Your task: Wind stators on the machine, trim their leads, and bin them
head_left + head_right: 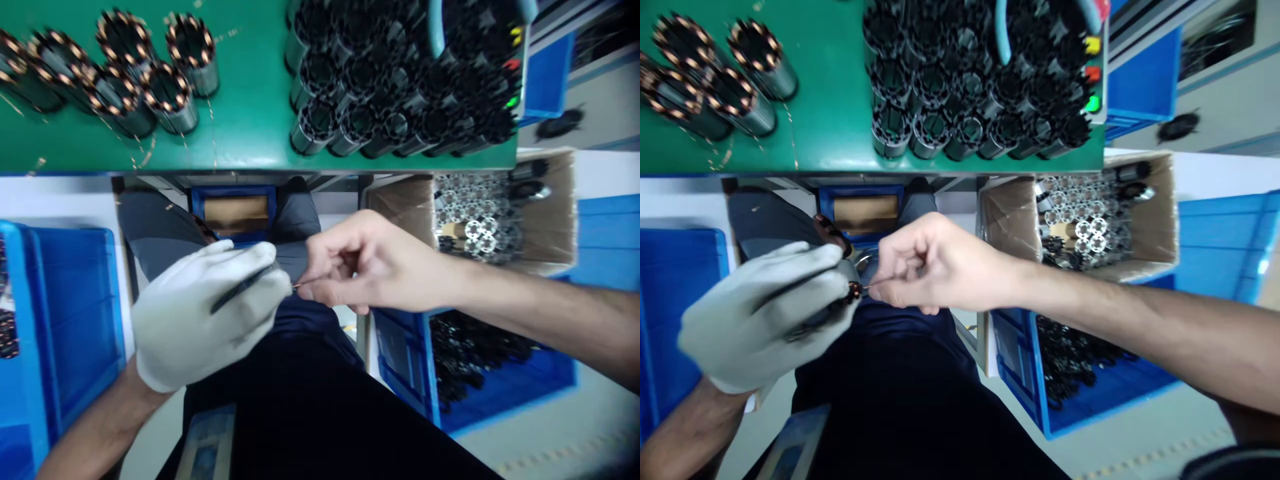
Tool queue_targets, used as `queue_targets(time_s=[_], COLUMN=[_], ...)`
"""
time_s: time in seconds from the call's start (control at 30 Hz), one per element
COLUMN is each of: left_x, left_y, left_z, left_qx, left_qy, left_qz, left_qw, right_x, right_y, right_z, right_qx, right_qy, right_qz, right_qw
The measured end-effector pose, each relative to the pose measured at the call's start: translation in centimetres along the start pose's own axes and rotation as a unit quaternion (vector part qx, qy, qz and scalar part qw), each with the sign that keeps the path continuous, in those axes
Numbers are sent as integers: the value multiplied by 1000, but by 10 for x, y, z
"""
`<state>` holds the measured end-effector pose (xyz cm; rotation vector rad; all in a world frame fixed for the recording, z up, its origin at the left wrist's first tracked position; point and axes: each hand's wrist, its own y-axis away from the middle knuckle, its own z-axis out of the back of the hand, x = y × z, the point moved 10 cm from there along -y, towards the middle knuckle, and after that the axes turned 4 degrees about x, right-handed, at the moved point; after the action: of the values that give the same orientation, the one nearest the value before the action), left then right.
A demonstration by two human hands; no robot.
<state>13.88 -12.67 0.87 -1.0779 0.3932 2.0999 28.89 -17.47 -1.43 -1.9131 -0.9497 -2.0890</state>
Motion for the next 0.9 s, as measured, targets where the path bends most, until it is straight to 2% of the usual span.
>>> queue_targets(time_s=[0.03, 0.1, 0.13, 0.2, 0.3, 0.37, 0.43, 0.5, 0.53, 0.6, 0.7, 0.8, 0.9], left_x=[-6, -11, -9, 1, 32, 56, 75, 84, 86, 89, 90, 86, 85], left_y=[2, 9, 13, 23, 37, 44, 44, 38, 34, 24, 10, -1, -5], left_z=[-1, 1, 6, 22, 74, 118, 159, 187, 196, 200, 181, 158, 152], left_qx=[1, -8, -20, -58, -170, -245, -296, -313, -312, -298, -272, -280, -297], left_qy=[-15, -22, -18, -13, -59, -102, -152, -214, -245, -280, -293, -310, -322], left_qz=[-10, -9, 1, 28, 63, 81, 77, 55, 45, 47, 53, 36, 31], left_qw=[1000, 1000, 1000, 998, 982, 961, 940, 924, 917, 911, 915, 908, 898], right_x=[16, 44, 52, 55, 40, 25, 9, -7, -14, -25, -38, -47, -52], right_y=[4, 18, 25, 34, 39, 35, 26, 17, 14, 10, 7, 7, 12], right_z=[5, 7, 8, 19, 39, 36, 18, -6, -16, -34, -51, -56, -59], right_qx=[-40, -97, -116, -157, -202, -178, -106, -28, 4, 54, 94, 98, 98], right_qy=[100, 278, 330, 358, 314, 297, 300, 314, 323, 337, 341, 333, 322], right_qz=[61, 157, 184, 192, 157, 131, 108, 83, 69, 48, 17, -12, -30], right_qw=[992, 943, 919, 900, 914, 929, 942, 945, 944, 939, 935, 938, 941])
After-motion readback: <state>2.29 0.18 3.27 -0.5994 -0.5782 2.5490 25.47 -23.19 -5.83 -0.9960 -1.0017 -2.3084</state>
